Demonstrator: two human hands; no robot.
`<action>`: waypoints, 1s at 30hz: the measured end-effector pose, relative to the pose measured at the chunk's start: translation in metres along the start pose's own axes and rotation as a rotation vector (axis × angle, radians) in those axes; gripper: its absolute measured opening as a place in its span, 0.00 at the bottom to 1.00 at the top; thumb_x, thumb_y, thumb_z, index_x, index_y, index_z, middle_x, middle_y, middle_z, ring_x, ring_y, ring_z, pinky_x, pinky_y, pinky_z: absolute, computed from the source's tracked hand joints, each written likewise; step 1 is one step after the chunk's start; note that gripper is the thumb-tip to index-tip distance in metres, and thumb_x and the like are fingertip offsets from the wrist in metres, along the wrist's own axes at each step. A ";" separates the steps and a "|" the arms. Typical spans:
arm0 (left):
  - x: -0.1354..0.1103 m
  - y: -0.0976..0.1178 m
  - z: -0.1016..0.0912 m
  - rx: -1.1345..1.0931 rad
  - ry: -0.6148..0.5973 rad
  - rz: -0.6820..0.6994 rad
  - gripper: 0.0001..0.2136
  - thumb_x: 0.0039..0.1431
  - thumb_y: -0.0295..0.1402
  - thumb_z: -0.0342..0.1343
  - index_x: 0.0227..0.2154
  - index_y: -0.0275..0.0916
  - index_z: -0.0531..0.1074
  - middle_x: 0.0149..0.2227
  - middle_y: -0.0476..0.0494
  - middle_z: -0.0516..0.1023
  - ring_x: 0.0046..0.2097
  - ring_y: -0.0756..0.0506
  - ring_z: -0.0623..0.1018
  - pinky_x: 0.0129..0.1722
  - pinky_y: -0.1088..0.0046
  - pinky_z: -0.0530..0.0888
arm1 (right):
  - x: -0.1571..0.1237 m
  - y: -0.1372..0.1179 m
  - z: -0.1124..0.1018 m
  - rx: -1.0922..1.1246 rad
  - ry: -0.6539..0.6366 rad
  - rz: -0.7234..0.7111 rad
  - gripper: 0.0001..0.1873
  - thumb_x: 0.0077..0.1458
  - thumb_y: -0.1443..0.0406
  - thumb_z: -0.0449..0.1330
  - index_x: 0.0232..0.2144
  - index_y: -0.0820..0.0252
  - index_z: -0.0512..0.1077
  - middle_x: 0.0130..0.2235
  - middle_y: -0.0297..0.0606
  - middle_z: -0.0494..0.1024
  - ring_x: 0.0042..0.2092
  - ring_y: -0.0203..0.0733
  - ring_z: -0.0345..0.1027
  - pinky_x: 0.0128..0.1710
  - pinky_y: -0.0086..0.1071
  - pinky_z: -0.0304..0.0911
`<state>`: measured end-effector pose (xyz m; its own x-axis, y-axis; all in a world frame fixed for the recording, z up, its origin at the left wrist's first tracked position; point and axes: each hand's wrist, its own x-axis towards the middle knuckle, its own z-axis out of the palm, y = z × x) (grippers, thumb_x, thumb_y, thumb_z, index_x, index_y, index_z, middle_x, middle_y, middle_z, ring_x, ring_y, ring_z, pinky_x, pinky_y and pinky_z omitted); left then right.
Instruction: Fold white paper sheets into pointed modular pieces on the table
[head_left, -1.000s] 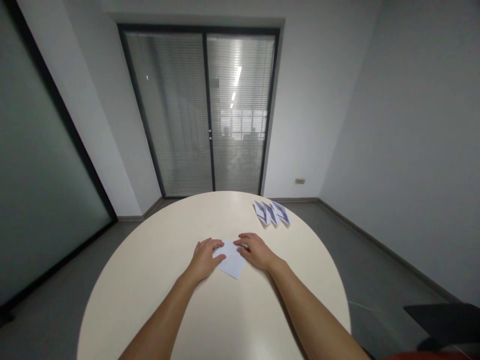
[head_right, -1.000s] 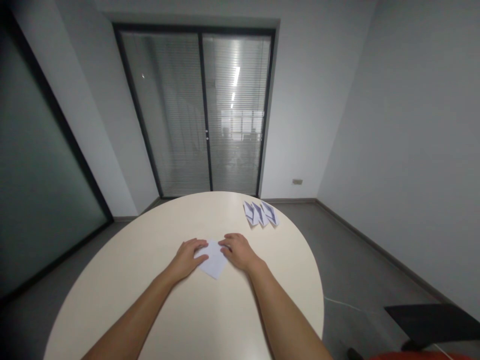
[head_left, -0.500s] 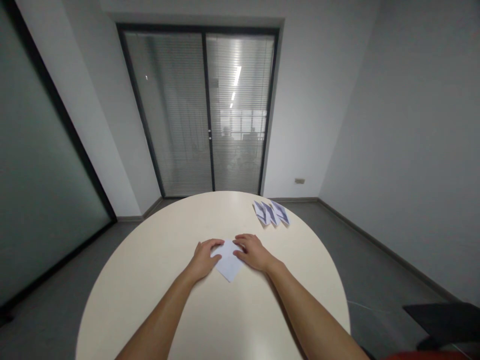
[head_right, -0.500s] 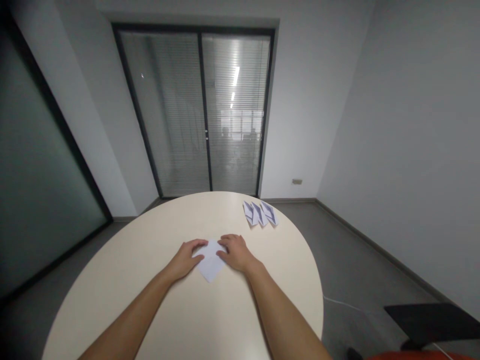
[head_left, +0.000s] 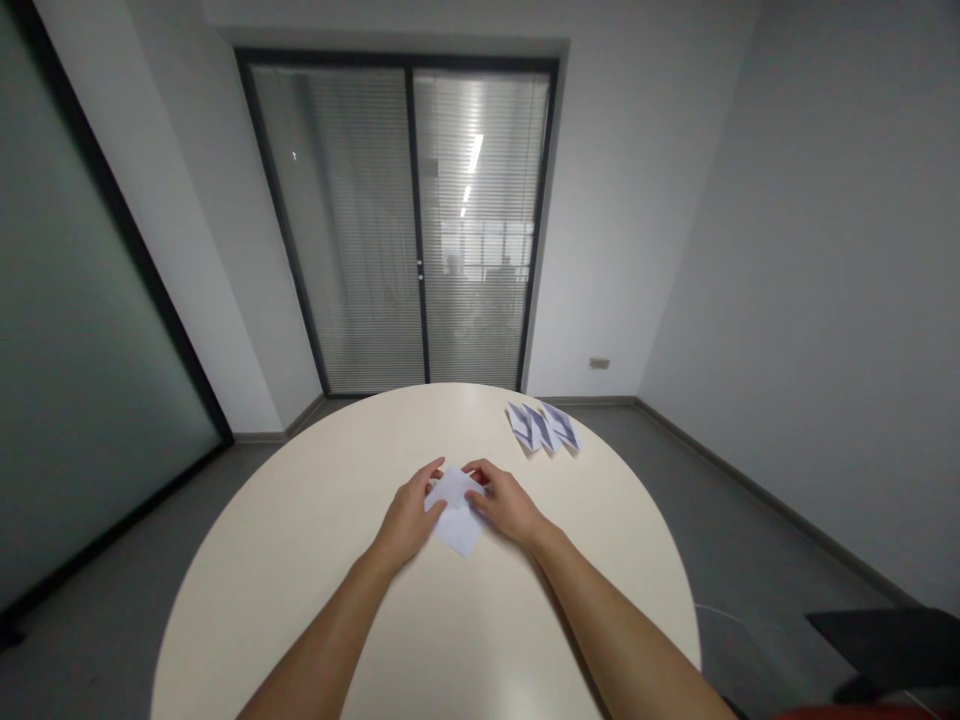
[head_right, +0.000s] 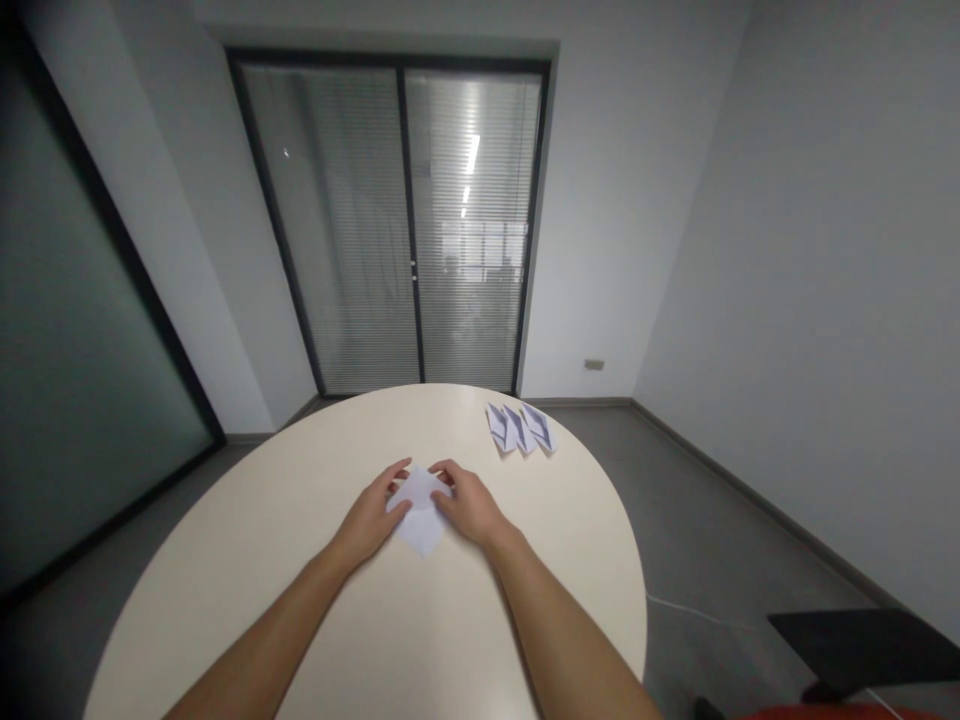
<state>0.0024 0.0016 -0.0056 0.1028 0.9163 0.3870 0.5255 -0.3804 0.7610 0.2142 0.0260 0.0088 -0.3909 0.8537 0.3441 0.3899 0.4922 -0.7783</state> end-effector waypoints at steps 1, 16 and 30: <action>0.001 0.004 -0.001 0.010 0.009 -0.001 0.28 0.55 0.26 0.57 0.60 0.42 0.66 0.49 0.42 0.78 0.44 0.46 0.76 0.50 0.65 0.73 | 0.000 -0.002 0.000 0.000 0.018 -0.014 0.20 0.55 0.70 0.61 0.51 0.54 0.71 0.41 0.35 0.78 0.41 0.40 0.71 0.43 0.31 0.64; 0.000 0.030 -0.015 0.183 0.277 0.350 0.05 0.65 0.31 0.55 0.39 0.41 0.76 0.39 0.46 0.80 0.43 0.45 0.77 0.46 0.66 0.73 | 0.005 -0.012 -0.009 -0.122 0.281 -0.281 0.09 0.62 0.63 0.61 0.45 0.54 0.75 0.45 0.41 0.79 0.49 0.47 0.70 0.53 0.43 0.64; -0.008 0.037 -0.015 0.464 0.086 0.418 0.10 0.64 0.28 0.55 0.46 0.44 0.75 0.43 0.45 0.79 0.45 0.43 0.76 0.46 0.64 0.72 | -0.002 -0.015 -0.011 -0.175 0.102 -0.340 0.08 0.62 0.68 0.59 0.41 0.54 0.78 0.42 0.38 0.80 0.45 0.41 0.74 0.49 0.35 0.67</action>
<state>0.0087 -0.0217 0.0269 0.3206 0.6815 0.6578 0.7695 -0.5924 0.2387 0.2184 0.0191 0.0258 -0.4407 0.6451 0.6242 0.3918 0.7639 -0.5128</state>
